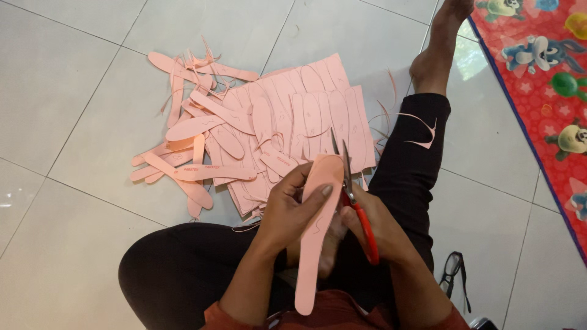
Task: The person sits on the floor and uses red-handled scissors to cut pink paper shapes from a larger sheet. They follow pre-drawn outlines to create elongated, curved pieces, which are then placed in a pile on the floor.
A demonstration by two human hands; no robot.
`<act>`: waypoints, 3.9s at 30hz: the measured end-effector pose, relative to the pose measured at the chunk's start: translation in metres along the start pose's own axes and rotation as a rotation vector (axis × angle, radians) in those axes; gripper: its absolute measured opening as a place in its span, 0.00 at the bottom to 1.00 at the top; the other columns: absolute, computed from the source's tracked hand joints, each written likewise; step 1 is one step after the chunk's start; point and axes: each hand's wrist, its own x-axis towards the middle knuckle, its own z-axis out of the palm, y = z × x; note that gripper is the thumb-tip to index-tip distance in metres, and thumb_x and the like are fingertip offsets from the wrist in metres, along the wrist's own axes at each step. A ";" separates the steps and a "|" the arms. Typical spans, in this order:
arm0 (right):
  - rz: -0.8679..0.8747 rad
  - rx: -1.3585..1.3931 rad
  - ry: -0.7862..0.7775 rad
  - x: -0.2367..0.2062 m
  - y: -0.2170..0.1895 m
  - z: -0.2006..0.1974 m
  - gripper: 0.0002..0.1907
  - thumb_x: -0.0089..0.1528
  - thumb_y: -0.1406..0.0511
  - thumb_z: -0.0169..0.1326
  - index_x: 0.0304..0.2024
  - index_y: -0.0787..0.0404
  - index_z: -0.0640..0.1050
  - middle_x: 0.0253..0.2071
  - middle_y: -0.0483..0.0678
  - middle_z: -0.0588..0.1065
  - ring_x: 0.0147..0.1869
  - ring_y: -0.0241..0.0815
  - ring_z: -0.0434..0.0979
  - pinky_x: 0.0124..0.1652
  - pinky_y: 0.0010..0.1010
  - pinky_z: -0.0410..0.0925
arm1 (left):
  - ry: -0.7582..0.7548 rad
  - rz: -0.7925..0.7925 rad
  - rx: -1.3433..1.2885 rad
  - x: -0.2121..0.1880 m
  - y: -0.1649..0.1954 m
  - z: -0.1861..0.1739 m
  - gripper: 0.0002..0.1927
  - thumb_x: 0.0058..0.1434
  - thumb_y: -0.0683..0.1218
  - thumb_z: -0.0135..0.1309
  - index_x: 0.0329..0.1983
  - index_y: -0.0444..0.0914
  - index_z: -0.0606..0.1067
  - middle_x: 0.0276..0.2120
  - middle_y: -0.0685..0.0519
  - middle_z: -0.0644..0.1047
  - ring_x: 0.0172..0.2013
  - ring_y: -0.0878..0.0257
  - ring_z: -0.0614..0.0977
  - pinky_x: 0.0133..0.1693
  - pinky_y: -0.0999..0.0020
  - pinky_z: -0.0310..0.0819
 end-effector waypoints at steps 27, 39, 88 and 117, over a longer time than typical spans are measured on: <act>0.261 0.036 -0.139 -0.007 0.001 -0.019 0.27 0.64 0.46 0.47 0.35 0.64 0.74 0.18 0.41 0.66 0.19 0.32 0.65 0.20 0.25 0.62 | -0.205 -0.076 0.060 0.011 -0.018 -0.047 0.21 0.66 0.44 0.57 0.62 0.32 0.75 0.46 0.50 0.82 0.44 0.67 0.82 0.47 0.69 0.79; 0.190 0.225 0.144 0.001 0.014 0.031 0.25 0.70 0.49 0.39 0.42 0.65 0.72 0.24 0.42 0.68 0.25 0.33 0.68 0.28 0.26 0.68 | 0.425 -0.077 -0.488 0.020 -0.054 0.035 0.17 0.70 0.47 0.60 0.49 0.26 0.79 0.33 0.46 0.79 0.31 0.62 0.77 0.31 0.69 0.71; 0.078 0.055 -0.015 0.004 -0.006 0.019 0.42 0.64 0.35 0.38 0.54 0.65 0.71 0.36 0.45 0.72 0.37 0.36 0.71 0.35 0.29 0.69 | 0.303 0.099 -0.342 0.007 -0.006 0.023 0.06 0.64 0.40 0.60 0.39 0.31 0.79 0.32 0.52 0.82 0.31 0.67 0.82 0.34 0.72 0.80; 0.067 -0.118 -0.037 -0.005 0.010 0.003 0.21 0.65 0.52 0.48 0.34 0.64 0.74 0.25 0.46 0.69 0.29 0.37 0.69 0.30 0.30 0.66 | 0.182 0.115 -0.181 0.010 0.008 -0.010 0.05 0.65 0.40 0.60 0.40 0.32 0.80 0.32 0.52 0.82 0.31 0.69 0.82 0.34 0.74 0.79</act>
